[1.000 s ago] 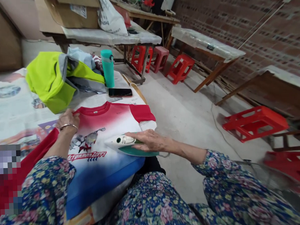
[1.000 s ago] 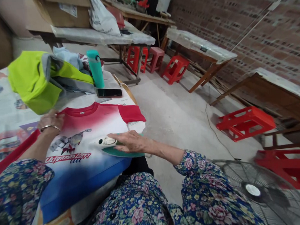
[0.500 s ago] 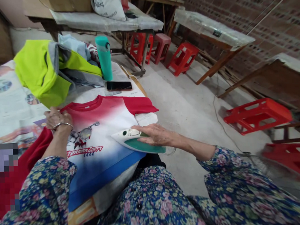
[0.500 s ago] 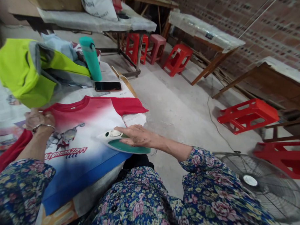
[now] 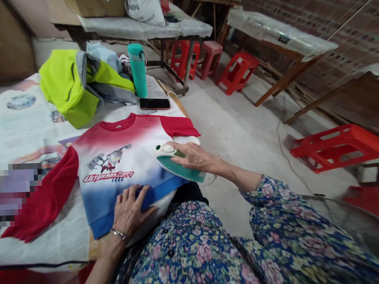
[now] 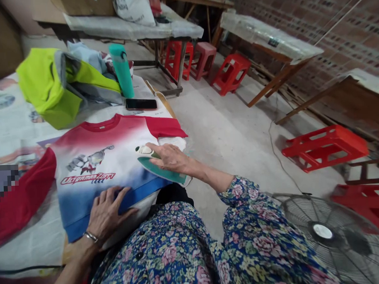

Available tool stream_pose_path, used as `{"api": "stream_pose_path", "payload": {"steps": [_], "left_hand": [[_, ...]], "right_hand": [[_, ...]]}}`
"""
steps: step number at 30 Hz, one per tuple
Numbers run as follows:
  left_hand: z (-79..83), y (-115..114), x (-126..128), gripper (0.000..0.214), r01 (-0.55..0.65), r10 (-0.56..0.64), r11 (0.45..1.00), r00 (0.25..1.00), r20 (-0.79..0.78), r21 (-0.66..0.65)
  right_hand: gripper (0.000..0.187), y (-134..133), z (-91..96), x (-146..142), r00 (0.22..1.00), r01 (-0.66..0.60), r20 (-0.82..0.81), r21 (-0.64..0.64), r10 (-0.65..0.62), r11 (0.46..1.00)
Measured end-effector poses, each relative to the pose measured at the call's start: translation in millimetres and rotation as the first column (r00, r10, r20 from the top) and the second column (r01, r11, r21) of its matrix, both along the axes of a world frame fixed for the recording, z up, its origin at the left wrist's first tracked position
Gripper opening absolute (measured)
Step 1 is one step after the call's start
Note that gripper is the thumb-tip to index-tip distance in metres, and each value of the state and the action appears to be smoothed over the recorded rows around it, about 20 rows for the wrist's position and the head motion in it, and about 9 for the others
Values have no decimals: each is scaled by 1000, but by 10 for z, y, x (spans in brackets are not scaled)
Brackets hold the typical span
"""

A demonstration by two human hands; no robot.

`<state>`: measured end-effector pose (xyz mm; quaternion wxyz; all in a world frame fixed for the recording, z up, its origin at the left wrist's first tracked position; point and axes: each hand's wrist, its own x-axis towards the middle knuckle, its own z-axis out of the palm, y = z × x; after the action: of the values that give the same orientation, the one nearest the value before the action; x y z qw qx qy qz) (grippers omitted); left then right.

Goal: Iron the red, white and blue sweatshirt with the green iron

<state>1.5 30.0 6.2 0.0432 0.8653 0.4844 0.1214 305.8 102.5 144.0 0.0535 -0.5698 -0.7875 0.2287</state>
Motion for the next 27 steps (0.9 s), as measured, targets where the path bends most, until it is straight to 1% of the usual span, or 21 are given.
{"api": "stream_pose_path", "payload": {"steps": [2, 5, 7, 9, 11, 13, 14, 16, 18, 19, 20, 21, 22, 23, 24, 25, 26, 27], "left_hand": [[-76, -61, -44, 37, 12, -12, 998, 1000, -9, 56], [-143, 16, -64, 30, 90, -92, 983, 996, 9, 159], [-163, 66, -21, 28, 162, -171, 966, 985, 31, 204], [-165, 75, 62, 29, 206, -220, 955, 974, 45, 214], [-144, 55, 167, 31, 209, -218, 960, 975, 31, 187], [-97, 38, 266, 32, 182, -182, 976, 983, -13, 116], [-62, 37, 307, 31, 160, -158, 985, 987, -40, 65], [48, 50, 377, 29, 115, -121, 991, 988, -99, -63], [238, 59, 448, 25, 113, -140, 976, 981, -137, -185], [374, 47, 491, 24, 146, -178, 963, 976, -128, -227], [539, 13, 539, 24, 209, -239, 945, 966, -96, -252], [730, -46, 592, 25, 306, -323, 919, 946, -29, -250], [940, -134, 645, 31, 420, -413, 884, 907, 80, -203], [1158, -250, 692, 38, 538, -513, 832, 839, 180, -136], [1370, -391, 730, 43, 619, -590, 783, 769, 248, -56], [1561, -551, 754, 51, 698, -670, 716, 695, 261, -21], [1719, -721, 763, 59, 755, -733, 655, 628, 262, 26], [1832, -890, 757, 65, 755, -739, 655, 631, 235, 31]], "right_hand": [[61, -59, -15, -118, 997, -76, -1, -38, 76, 996], [58, -51, -55, -170, 988, -154, -6, -67, 154, 986], [53, 38, -68, -100, 992, -127, -6, -47, 127, 991], [51, 172, -59, 17, 999, -27, 23, -5, 27, 1000], [54, 304, -29, 124, 991, 96, 92, 42, -100, 994], [59, 387, 12, 179, 969, 171, 165, 92, -184, 981], [61, 404, 33, 183, 964, 173, 185, 109, -191, 979], [61, 388, 62, 154, 970, 136, 183, 128, -158, 982], [60, 328, 65, 88, 985, 75, 145, 115, -91, 990], [58, 290, 56, 47, 991, 44, 120, 100, -56, 994], [56, 251, 42, 4, 995, 14, 96, 80, -22, 997], [53, 215, 23, -40, 997, -15, 75, 57, 11, 998], [51, 185, 3, -82, 998, -39, 60, 34, 37, 999], [49, 162, -17, -121, 997, -55, 51, 16, 54, 998], [48, 148, -34, -155, 997, -62, 51, 6, 62, 998], [49, 146, -48, -182, 996, -62, 57, 2, 62, 998], [51, 153, -61, -204, 996, -58, 66, 4, 57, 998], [54, 170, -71, -218, 996, -49, 78, 12, 48, 999]]}}
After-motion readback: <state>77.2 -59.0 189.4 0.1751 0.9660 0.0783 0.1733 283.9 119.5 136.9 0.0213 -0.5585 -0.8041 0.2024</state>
